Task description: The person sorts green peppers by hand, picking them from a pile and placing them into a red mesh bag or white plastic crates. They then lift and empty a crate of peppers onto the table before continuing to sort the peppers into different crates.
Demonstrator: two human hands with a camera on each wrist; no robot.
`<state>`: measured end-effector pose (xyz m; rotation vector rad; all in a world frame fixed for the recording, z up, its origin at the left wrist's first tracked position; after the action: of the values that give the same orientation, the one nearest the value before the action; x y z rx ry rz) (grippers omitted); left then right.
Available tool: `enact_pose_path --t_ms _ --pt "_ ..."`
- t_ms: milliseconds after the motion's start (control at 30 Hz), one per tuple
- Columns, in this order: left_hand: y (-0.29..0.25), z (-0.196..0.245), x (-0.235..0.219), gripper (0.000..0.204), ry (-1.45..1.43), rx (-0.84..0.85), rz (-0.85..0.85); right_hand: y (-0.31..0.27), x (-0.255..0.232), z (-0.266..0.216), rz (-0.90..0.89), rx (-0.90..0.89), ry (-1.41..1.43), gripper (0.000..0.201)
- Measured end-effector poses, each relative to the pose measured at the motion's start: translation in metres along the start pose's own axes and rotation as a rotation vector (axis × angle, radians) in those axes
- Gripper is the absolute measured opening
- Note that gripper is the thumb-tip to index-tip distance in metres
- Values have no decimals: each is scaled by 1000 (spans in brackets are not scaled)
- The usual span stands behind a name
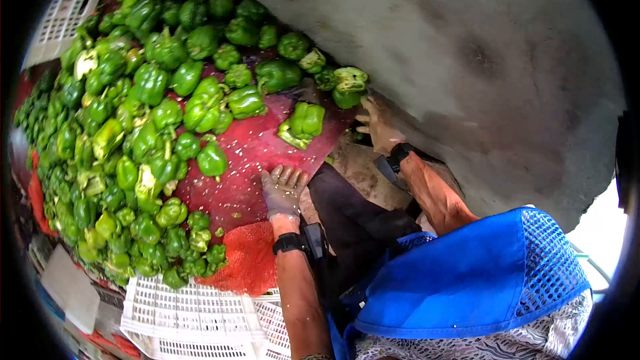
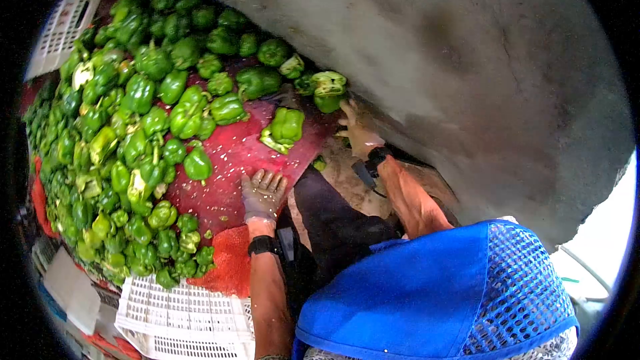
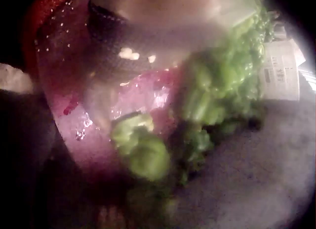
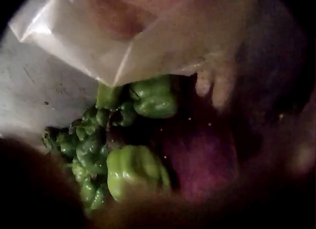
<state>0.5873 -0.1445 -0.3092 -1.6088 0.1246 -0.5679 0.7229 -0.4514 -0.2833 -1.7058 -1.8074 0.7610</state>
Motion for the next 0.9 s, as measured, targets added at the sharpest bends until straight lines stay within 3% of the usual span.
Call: enact_pose_path --t_ms 33,133,200,233,333,367,433,500,567,600,700,733,800,867,900 --pt "6 -6 16 86 22 -49 -97 4 4 -12 32 -23 -44 96" --pt "18 -25 55 83 35 -95 -76 10 10 -23 67 -124 -123 98" --pt "37 -40 65 85 19 -89 -101 25 18 -37 208 -33 23 100" --pt "43 -45 73 86 -8 -93 -74 36 15 -31 220 41 287 101" --pt "64 -52 82 89 -125 -132 -38 32 47 -60 -12 -267 -4 93" --pt "53 -45 97 88 -153 -126 -37 47 49 -54 135 -79 107 76" --pt "41 -24 117 81 -189 -42 -82 49 72 -91 70 -285 -532 61" --pt "47 5 138 74 -211 20 -222 70 100 -83 -56 2 -48 54" --pt "43 42 150 64 -143 149 -311 68 118 -81 -50 -54 5 62" --pt "47 55 142 60 -135 126 -321 54 139 -88 -25 13 126 64" --pt "39 85 101 57 -82 215 -181 34 171 -80 3 -53 193 68" --pt "29 94 86 56 -98 252 -165 21 193 -89 45 20 311 72" --pt "2 110 63 56 -163 242 -172 13 247 -84 -158 -106 270 74" --pt "-29 131 41 60 -84 458 -164 -10 299 -112 -218 -390 -354 75" --pt "-52 142 29 64 -34 573 -23 -27 321 -132 -319 -438 -346 73"
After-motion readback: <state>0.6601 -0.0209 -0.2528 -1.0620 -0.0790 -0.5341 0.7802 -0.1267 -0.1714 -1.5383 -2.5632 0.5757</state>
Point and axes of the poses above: each hand's wrist, its own y-axis towards the middle knuckle, its own x-axis out of the palm, z = x × y, the point moved 10 cm from there along y, towards the middle knuckle, and after that the axes turned 1 degree about -z, right-handed, at the moved point
